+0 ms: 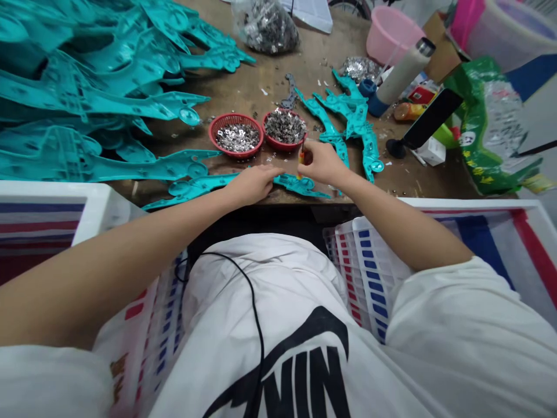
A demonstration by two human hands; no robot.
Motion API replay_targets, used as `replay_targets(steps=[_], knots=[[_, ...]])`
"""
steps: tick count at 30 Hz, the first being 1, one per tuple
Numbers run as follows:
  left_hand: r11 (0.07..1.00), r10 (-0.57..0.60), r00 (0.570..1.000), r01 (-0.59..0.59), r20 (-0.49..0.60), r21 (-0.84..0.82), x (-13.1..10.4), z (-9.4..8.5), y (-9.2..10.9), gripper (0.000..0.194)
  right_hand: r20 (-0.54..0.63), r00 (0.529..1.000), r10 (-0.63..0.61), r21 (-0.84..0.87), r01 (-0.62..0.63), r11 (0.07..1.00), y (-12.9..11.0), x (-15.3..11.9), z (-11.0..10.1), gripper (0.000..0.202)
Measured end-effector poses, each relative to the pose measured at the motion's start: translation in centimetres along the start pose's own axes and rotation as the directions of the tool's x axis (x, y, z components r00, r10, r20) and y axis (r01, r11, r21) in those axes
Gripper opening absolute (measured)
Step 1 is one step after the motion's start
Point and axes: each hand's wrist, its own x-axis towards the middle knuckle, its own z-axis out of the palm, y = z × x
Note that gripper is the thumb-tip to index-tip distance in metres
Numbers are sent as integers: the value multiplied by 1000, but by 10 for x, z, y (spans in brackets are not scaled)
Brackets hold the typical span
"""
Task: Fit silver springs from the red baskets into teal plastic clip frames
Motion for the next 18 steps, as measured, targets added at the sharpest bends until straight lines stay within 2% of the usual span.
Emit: replay_targets(steps=[3,7,14,18], knots=[[999,41,999,-41,3,3,2,1,-4,59,-73,997,-11,185,24,982,-10,1,14,20],[998,59,998,-59,6,26,5,5,-7,48,-68,997,-33,233,48,971,-16,-2,22,21],[999,51,999,-51,-17,20,6,8,-12,39,24,1000,-9,58,7,998,-6,-7,14,20],[997,45,998,-47,37,59,6,2,-9,40,35,998,-42,-128,47,991,-1,2,9,41]])
